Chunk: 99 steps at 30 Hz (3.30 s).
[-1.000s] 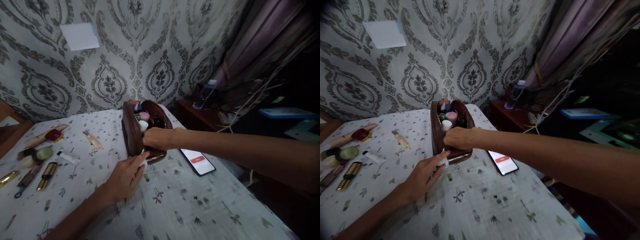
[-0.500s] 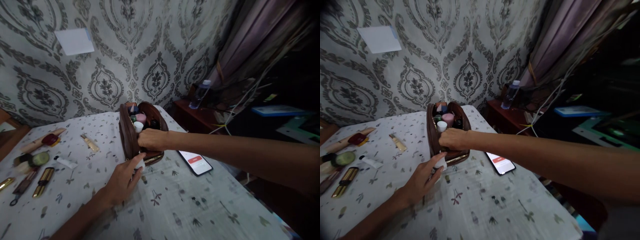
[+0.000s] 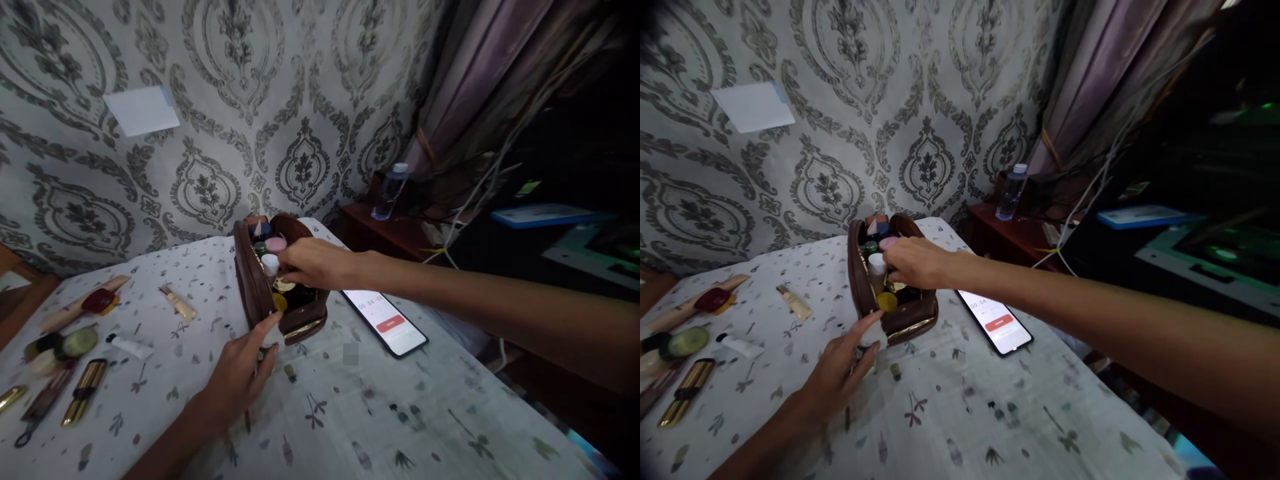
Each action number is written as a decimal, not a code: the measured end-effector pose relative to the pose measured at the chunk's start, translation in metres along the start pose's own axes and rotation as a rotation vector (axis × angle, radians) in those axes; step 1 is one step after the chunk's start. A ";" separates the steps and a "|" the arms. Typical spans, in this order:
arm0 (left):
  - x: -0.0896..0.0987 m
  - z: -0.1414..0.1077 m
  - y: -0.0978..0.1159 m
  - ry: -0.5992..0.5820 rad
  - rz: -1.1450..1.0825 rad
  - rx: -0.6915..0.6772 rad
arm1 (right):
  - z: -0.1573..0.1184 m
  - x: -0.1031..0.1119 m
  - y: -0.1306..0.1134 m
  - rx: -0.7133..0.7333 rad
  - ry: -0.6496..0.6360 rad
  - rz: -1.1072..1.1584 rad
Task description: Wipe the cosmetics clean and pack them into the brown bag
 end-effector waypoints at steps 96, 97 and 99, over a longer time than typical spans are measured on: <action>0.102 -0.028 -0.027 -0.182 0.540 0.007 | -0.102 -0.088 -0.080 -0.052 0.911 0.329; 0.093 -0.029 -0.010 -0.172 0.522 -0.041 | -0.105 -0.084 -0.084 -0.062 0.901 0.422; 0.075 -0.028 0.019 -0.228 0.435 -0.065 | -0.107 -0.077 -0.095 -0.092 0.819 0.661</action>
Point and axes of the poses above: each hand's wrist, its own z-axis towards the middle knuckle, its own x-axis out of the back of the hand, y = z × x, the point moved 1 cm from there along z, towards the middle knuckle, and after that the axes turned 12 degrees about -z, right-handed, at the moved point
